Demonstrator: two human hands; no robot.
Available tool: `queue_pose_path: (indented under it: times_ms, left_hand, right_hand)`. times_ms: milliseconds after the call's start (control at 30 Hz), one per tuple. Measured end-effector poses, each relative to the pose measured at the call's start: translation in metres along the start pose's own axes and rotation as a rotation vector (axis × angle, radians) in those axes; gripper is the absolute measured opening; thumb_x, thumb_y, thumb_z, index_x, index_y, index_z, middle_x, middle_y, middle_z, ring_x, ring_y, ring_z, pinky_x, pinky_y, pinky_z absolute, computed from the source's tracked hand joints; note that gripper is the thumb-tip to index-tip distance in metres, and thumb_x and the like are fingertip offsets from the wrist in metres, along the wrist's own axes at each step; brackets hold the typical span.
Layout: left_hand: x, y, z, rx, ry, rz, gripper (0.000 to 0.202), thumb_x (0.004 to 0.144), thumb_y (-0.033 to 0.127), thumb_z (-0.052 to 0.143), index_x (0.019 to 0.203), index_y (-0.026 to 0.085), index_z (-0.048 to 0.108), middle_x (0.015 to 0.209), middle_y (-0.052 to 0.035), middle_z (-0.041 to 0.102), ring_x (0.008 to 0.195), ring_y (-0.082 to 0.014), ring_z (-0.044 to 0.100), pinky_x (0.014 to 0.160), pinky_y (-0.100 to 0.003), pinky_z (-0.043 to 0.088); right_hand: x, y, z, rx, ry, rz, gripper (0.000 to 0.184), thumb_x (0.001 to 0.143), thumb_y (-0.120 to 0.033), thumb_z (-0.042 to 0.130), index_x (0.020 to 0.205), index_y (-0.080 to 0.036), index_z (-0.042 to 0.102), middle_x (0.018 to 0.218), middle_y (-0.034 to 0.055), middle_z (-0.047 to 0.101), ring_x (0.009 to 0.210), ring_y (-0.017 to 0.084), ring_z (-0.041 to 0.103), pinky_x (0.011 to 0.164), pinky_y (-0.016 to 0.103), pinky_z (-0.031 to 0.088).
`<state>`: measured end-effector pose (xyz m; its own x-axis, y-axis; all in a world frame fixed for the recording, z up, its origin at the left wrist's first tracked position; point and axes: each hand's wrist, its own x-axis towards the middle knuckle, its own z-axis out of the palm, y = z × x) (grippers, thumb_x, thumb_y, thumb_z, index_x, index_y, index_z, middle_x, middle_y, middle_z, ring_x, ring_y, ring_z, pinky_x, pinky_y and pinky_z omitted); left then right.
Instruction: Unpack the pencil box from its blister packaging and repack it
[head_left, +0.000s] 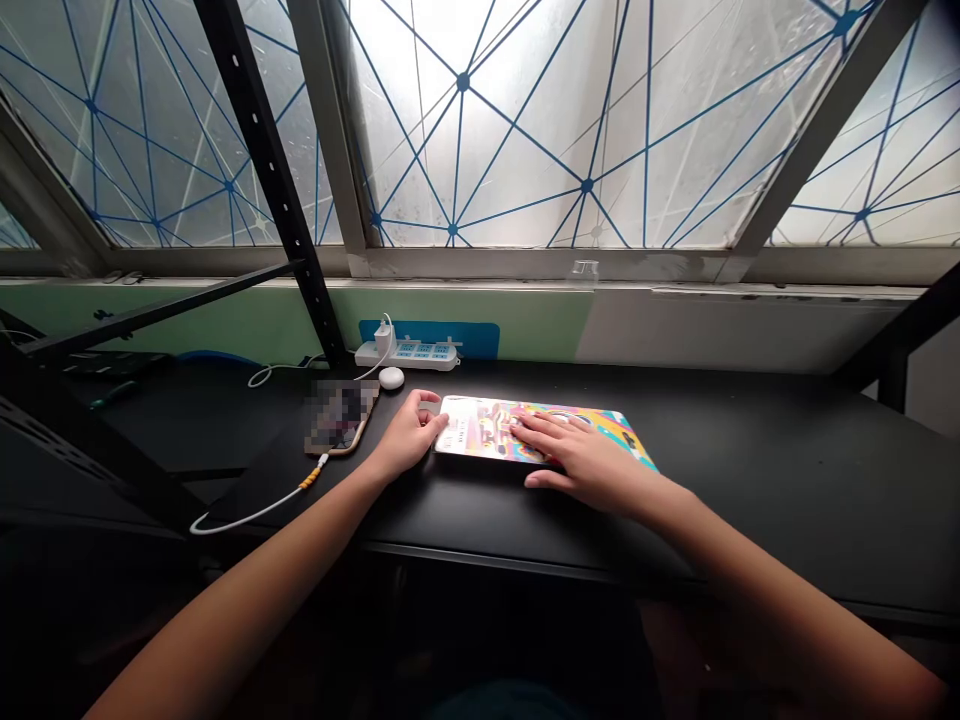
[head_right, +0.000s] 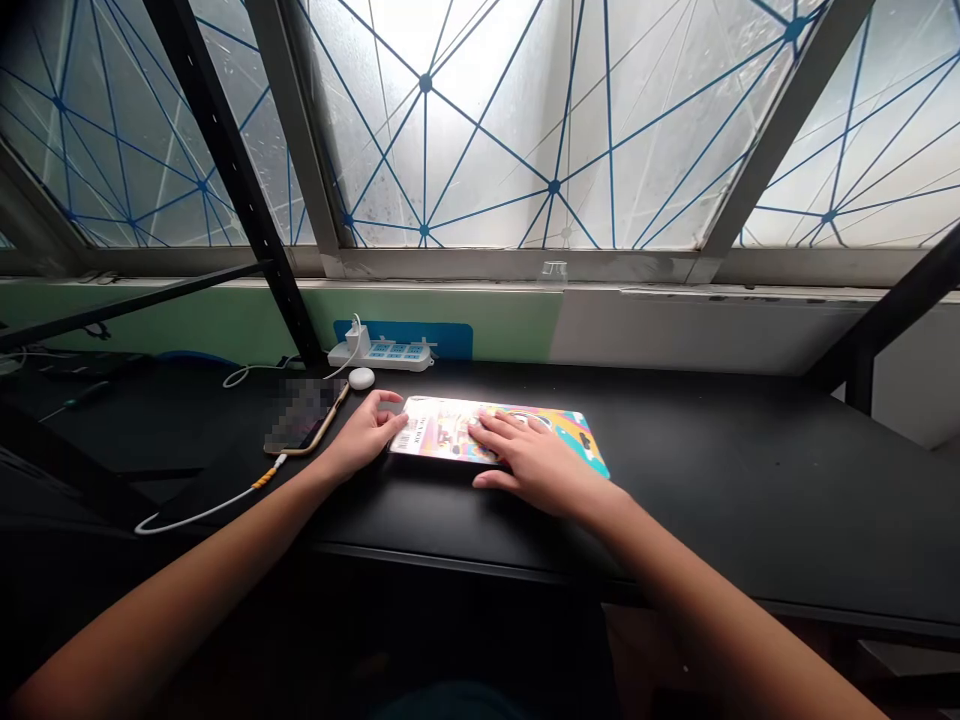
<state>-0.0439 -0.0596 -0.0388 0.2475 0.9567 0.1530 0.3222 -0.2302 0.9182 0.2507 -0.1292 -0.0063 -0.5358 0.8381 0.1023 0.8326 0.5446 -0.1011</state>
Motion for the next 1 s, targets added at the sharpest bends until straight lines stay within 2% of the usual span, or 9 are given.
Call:
queue_pose_path:
  times_ms: [167,300,400,467,533,667,767,833,1000]
  left_hand:
    - [-0.001,-0.004,0.002,0.012,-0.009,0.022,0.034,0.089,0.045,0.060,0.111,0.021,0.048,0.066,0.0041,0.059,0.060,-0.0175,0.062,0.054,-0.025,0.042]
    - [-0.004,-0.001,0.002,0.131,0.029,0.071,0.029,0.089,0.041,0.059,0.108,0.021,0.051,0.064,0.0046,0.056,0.060,-0.0180,0.060,0.058,-0.028,0.045]
    - [-0.005,0.009,0.000,0.277,0.096,0.150,0.027,0.086,0.035,0.061,0.108,0.021,0.055,0.081,-0.0022,0.062,0.075,-0.0229,0.064,0.071,-0.035,0.050]
    - [-0.003,0.020,0.002,0.368,0.128,0.237,0.030,0.085,0.032,0.062,0.113,0.020,0.057,0.106,-0.0099,0.064,0.100,-0.0288,0.063,0.090,-0.043,0.049]
    - [0.002,0.033,0.008,0.438,0.114,0.332,0.033,0.088,0.031,0.060,0.119,0.020,0.057,0.126,-0.0137,0.059,0.122,-0.0321,0.054,0.106,-0.048,0.041]
    - [0.018,0.047,0.039,0.524,-0.048,0.458,0.041,0.095,0.040,0.057,0.131,0.022,0.056,0.145,-0.0133,0.054,0.140,-0.0301,0.043,0.117,-0.046,0.033]
    - [0.028,0.047,0.060,0.670,-0.297,0.435,0.061,0.097,0.059,0.049,0.145,0.021,0.048,0.159,-0.0151,0.042,0.151,-0.0344,0.029,0.120,-0.056,0.025]
    - [0.032,0.046,0.067,0.741,-0.415,0.392,0.070,0.097,0.067,0.041,0.152,0.024,0.040,0.164,-0.0135,0.033,0.153,-0.0351,0.023,0.121,-0.059,0.019]
    - [0.037,0.045,0.063,0.749,-0.478,0.328,0.077,0.095,0.072,0.040,0.156,0.025,0.037,0.167,-0.0103,0.026,0.155,-0.0332,0.018,0.124,-0.054,0.013]
  right_hand:
    - [-0.043,0.049,-0.012,0.042,-0.033,0.096,0.070,0.092,-0.072,0.049,0.146,-0.028,0.055,0.156,0.0052,0.047,0.144,0.033,0.042,0.118,0.053,0.034]
    - [-0.066,0.071,-0.017,-0.087,0.053,0.176,0.055,0.095,-0.067,0.047,0.126,-0.029,0.072,0.138,0.0052,0.066,0.134,0.034,0.054,0.110,0.054,0.042]
    - [-0.064,0.064,-0.016,-0.201,0.158,0.167,0.051,0.097,-0.063,0.047,0.117,-0.025,0.075,0.137,0.0104,0.066,0.135,0.037,0.053,0.108,0.058,0.042]
    - [-0.052,0.050,-0.013,-0.213,0.191,0.125,0.054,0.097,-0.061,0.049,0.126,-0.020,0.070,0.147,0.0156,0.057,0.138,0.037,0.049,0.110,0.057,0.041]
    - [-0.036,0.034,-0.007,-0.170,0.162,0.087,0.063,0.096,-0.062,0.050,0.141,-0.018,0.058,0.155,0.0178,0.047,0.141,0.036,0.045,0.111,0.056,0.041]
    - [-0.004,0.013,0.006,-0.093,0.091,0.034,0.083,0.089,-0.067,0.059,0.154,-0.019,0.041,0.159,0.0183,0.040,0.147,0.039,0.036,0.114,0.061,0.037]
    - [0.003,0.017,0.013,-0.096,0.106,0.013,0.084,0.089,-0.064,0.061,0.157,-0.021,0.036,0.160,0.0168,0.038,0.149,0.038,0.032,0.116,0.061,0.035]
    - [-0.002,0.027,0.015,-0.108,0.101,0.001,0.080,0.092,-0.061,0.059,0.158,-0.023,0.034,0.161,0.0144,0.037,0.149,0.036,0.033,0.116,0.060,0.035]
    - [-0.036,0.061,0.018,-0.147,0.164,-0.006,0.068,0.098,-0.043,0.055,0.160,-0.030,0.029,0.159,0.0095,0.042,0.144,0.035,0.041,0.111,0.062,0.040]
